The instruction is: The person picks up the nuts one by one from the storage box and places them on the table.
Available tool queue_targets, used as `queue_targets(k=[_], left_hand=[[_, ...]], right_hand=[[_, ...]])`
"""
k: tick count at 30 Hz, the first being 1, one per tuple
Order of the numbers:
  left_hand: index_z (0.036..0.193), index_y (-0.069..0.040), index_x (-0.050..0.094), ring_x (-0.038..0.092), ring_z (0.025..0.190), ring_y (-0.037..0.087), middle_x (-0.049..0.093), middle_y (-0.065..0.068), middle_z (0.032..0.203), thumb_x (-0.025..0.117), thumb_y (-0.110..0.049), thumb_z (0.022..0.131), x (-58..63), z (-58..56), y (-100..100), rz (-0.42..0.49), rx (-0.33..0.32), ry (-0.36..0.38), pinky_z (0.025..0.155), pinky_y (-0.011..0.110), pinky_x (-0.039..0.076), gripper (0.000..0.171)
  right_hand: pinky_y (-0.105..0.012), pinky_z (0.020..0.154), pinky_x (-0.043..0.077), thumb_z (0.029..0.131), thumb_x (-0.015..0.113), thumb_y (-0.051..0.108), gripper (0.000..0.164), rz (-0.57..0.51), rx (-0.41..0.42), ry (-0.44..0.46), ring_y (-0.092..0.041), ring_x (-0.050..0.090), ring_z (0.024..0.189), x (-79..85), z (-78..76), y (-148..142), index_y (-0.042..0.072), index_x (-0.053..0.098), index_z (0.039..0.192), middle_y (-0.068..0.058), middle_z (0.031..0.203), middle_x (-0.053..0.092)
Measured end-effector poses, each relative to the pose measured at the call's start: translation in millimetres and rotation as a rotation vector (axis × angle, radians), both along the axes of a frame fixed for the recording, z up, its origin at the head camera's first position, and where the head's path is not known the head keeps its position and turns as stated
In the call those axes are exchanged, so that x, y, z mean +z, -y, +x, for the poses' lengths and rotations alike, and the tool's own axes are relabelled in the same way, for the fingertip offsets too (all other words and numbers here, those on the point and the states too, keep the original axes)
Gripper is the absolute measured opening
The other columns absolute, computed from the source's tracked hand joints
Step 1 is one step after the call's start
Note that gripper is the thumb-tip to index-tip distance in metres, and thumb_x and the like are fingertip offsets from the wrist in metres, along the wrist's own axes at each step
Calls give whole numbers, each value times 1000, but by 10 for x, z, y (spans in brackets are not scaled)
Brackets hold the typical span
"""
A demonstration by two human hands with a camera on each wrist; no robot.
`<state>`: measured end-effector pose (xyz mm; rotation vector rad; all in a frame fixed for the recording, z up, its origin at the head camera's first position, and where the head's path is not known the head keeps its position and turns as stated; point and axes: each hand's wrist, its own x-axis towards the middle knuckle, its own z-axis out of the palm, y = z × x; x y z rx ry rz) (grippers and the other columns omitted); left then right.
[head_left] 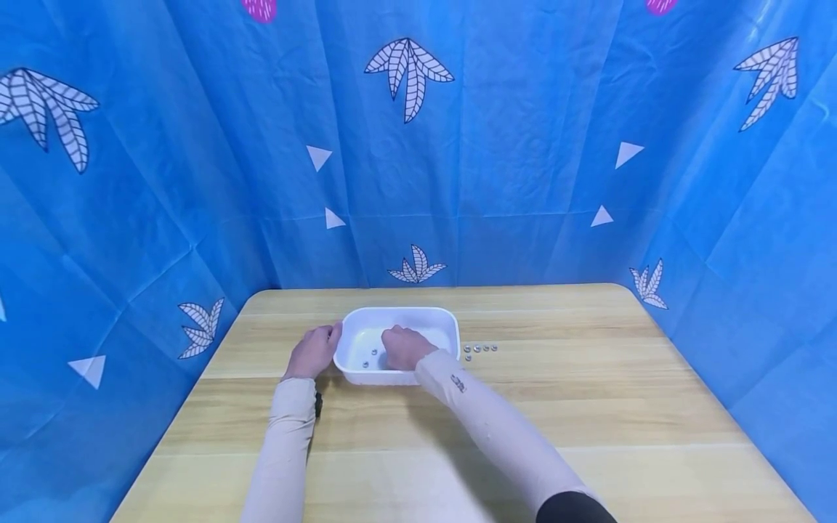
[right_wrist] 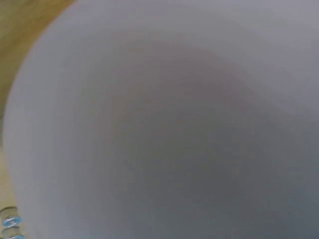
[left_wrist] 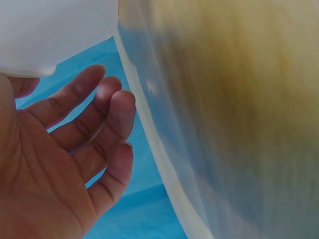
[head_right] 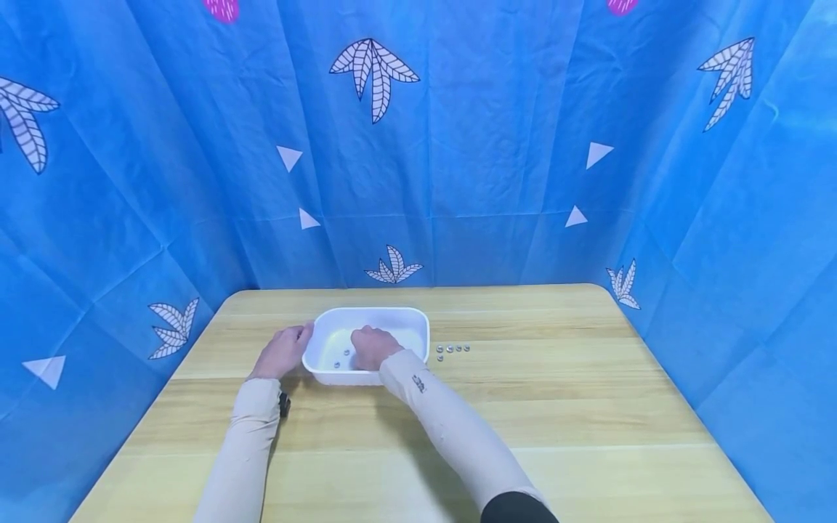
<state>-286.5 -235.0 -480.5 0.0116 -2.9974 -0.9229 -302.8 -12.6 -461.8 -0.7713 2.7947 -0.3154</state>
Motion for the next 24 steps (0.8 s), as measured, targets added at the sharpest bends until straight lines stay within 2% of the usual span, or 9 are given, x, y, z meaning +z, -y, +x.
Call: queue_targets(k=[5,11,18,24], left_hand=[[137,4,61,68,115,40,70,24,124,27,-50,111,2,-1,8,-1,-2,7,101,58,53,69],[138,4,60,67,117,42,70,25,126,26,-51,111,-11,0,5,-8,-1,0,102,59,52,70],[138,3,60,66,120,44,69,26,128,26,-51,111,-24,-5,5,-7,2,-4,104,59,51,70],[141,4,58,64,123,43,67,26,131,27,-50,111,-4,1,-3,-2,10,15,106,59,50,69]], right_hand=[[-28,82,58,93,74,19,15,-31,25,-12,-13,63,73,-19,-26,-9,11,75,105,0,82,68],[-24,70,52,92,73,13,6,-78,49,-1,-13,59,67,-24,-10,-24,10,76,97,1,75,66],[-24,72,51,93,74,16,6,-53,55,-22,-12,59,68,-47,-15,-27,12,76,97,2,75,65],[-25,74,53,92,74,18,6,-82,35,-12,-13,60,69,-41,-35,-33,12,74,92,0,75,65]])
